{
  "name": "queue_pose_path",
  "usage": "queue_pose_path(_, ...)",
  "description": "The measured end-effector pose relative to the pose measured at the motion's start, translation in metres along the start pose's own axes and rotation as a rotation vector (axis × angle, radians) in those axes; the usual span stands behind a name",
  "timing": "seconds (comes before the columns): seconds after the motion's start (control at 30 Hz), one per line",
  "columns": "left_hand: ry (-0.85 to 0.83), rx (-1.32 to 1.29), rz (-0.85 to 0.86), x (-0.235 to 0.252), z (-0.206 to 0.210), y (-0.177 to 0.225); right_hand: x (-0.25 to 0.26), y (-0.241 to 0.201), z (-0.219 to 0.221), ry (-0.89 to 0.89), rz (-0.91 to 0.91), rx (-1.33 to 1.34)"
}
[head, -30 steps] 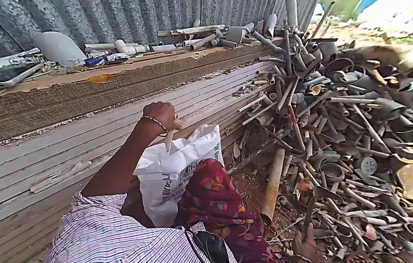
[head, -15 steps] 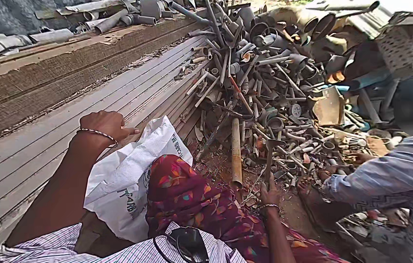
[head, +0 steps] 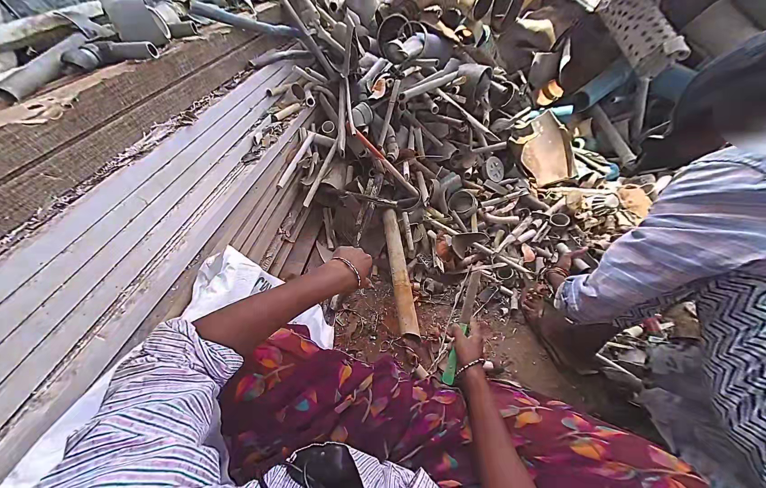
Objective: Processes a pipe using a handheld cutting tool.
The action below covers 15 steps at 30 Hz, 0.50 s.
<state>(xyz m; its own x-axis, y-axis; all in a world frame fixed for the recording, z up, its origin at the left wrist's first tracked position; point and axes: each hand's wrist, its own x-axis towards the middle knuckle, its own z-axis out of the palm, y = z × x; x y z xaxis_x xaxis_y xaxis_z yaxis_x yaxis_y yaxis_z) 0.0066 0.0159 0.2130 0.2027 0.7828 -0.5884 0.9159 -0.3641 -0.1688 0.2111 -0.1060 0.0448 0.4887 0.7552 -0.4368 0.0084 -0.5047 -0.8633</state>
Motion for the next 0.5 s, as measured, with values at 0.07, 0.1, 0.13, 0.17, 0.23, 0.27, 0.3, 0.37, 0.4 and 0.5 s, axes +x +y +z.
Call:
queue_pose_path(0.07,-0.046,0.019,0.006,0.036,0.002,0.015,0.010,0.002,0.000,-0.013,0.022,-0.052)
queue_pose_path(0.1,-0.062,0.031,0.007,0.054,0.002,0.022,0.015,0.002,-0.001,-0.017,0.026,-0.093)
queue_pose_path(0.13,-0.067,0.043,0.010,0.072,0.003,0.027,0.019,0.001,-0.002,-0.018,0.022,-0.148)
queue_pose_path(0.17,-0.061,0.051,0.020,0.090,0.004,0.033,0.023,0.000,-0.004,-0.022,0.019,-0.202)
queue_pose_path(0.23,-0.027,0.053,0.070,0.128,0.009,0.040,0.027,-0.004,-0.004,-0.024,-0.007,-0.292)
queue_pose_path(0.27,0.009,0.042,0.107,0.147,0.012,0.042,0.029,-0.006,-0.004,-0.027,-0.018,-0.321)
queue_pose_path(0.3,0.033,0.022,0.147,0.165,0.014,0.046,0.032,-0.007,-0.004,-0.036,-0.023,-0.346)
queue_pose_path(0.37,0.053,-0.003,0.220,0.200,0.016,0.057,0.042,-0.003,-0.004,-0.037,-0.038,-0.377)
queue_pose_path(0.4,0.053,-0.016,0.250,0.218,0.017,0.064,0.046,0.000,-0.004,-0.038,-0.036,-0.386)
queue_pose_path(0.5,0.023,-0.042,0.317,0.267,0.026,0.087,0.060,0.008,-0.003,-0.035,-0.027,-0.371)
